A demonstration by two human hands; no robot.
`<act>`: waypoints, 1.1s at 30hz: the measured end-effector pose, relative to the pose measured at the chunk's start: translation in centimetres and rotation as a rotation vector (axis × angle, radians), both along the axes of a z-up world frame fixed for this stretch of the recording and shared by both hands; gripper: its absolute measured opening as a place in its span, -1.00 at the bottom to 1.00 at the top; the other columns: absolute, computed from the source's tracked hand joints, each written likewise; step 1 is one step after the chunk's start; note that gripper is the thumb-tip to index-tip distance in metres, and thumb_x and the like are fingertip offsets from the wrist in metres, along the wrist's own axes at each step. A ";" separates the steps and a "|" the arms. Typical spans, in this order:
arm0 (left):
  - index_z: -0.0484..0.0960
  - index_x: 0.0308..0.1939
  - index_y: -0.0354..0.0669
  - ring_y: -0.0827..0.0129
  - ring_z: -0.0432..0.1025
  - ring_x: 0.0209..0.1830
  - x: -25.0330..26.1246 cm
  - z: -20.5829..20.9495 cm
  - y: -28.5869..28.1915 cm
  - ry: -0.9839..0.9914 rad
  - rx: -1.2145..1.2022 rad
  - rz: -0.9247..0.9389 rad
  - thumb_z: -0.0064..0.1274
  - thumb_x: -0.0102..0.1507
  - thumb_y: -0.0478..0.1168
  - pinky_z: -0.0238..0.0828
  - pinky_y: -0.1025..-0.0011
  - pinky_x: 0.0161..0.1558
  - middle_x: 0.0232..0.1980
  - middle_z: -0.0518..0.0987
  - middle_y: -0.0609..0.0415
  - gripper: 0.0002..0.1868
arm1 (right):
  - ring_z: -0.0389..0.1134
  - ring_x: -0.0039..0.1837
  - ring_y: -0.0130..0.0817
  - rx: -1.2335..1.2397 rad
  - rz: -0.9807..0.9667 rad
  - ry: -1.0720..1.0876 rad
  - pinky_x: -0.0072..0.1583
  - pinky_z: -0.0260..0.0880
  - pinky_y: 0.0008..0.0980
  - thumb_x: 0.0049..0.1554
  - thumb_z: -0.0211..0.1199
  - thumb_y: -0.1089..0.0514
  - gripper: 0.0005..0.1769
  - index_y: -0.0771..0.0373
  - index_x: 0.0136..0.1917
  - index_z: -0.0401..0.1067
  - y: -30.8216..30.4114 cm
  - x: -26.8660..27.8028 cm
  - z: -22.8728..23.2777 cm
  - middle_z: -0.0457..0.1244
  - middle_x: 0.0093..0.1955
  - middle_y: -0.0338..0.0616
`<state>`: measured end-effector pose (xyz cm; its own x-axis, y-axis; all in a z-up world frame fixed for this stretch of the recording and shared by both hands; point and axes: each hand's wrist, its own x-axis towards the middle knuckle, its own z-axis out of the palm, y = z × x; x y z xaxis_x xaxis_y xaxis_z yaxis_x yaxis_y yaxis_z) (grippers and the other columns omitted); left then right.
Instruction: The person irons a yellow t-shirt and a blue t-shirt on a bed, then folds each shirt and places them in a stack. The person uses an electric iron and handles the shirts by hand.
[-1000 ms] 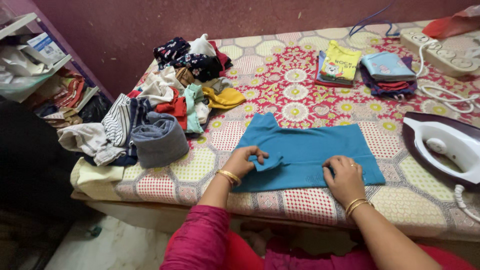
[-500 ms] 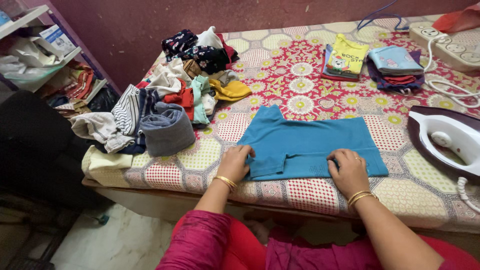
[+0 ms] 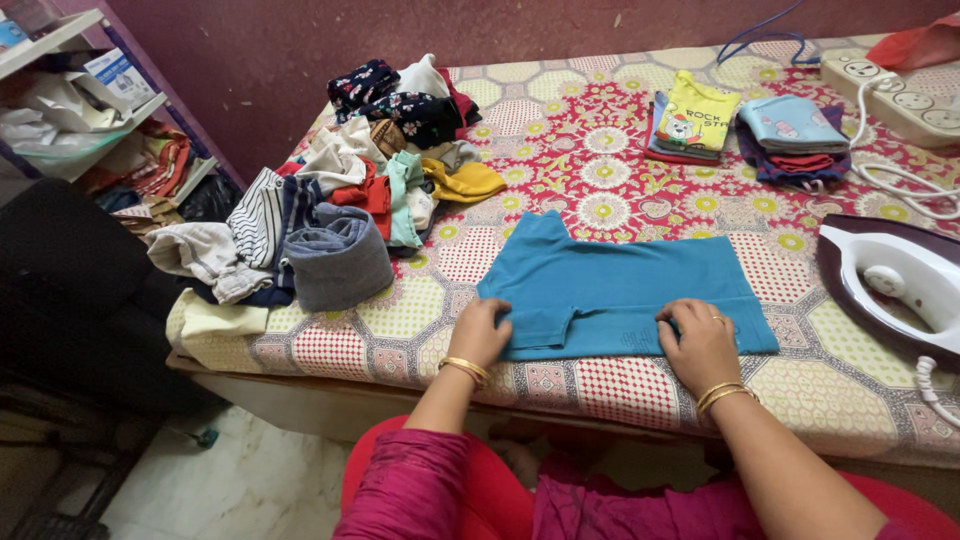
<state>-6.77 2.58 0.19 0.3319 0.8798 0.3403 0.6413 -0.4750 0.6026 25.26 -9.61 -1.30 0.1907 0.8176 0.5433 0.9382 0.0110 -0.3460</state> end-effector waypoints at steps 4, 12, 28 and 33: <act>0.74 -0.07 -0.12 -0.02 0.43 0.10 1.4 -0.2 -1.9 0.163 0.150 0.097 0.13 0.11 -0.33 0.41 0.18 0.17 0.10 0.55 -0.17 -0.70 | 0.32 0.23 -0.19 -0.017 -0.002 0.008 0.26 0.20 -0.09 0.11 0.26 0.07 -0.89 0.05 -0.07 0.50 0.0 0.0 0.0 0.35 0.09 -0.27; 0.33 0.48 0.09 -0.10 0.04 0.54 4.4 0.6 -4.6 0.380 0.208 -0.258 -0.07 0.32 0.13 -0.22 -0.15 0.43 0.53 0.19 -0.16 -0.35 | 0.33 0.25 -0.17 -0.029 0.038 0.038 0.31 0.21 -0.07 0.11 0.24 0.08 -0.86 0.09 -0.06 0.51 -0.2 0.1 0.7 0.36 0.11 -0.23; -0.11 0.62 0.39 0.01 -0.38 0.70 8.3 1.1 6.4 0.604 -0.355 0.120 -0.49 0.36 0.38 -0.46 -0.16 0.54 0.71 -0.24 0.11 -0.24 | -0.28 0.70 -0.32 -0.700 0.196 -0.233 0.58 -0.27 0.15 0.25 -0.11 -0.36 -0.21 -0.06 0.63 -0.08 10.2 7.7 -2.1 -0.27 0.72 -0.26; -0.23 0.65 0.34 -0.04 -0.45 0.70 9.1 1.6 10.0 0.631 -0.458 0.261 -0.49 0.35 0.40 -0.55 -0.23 0.53 0.72 -0.31 0.13 -0.17 | -0.25 0.70 -0.33 -0.618 -0.014 -0.170 0.56 -0.23 0.17 0.21 -0.05 -0.35 -0.21 -0.12 0.62 -0.03 12.9 16.1 -4.3 -0.24 0.72 -0.37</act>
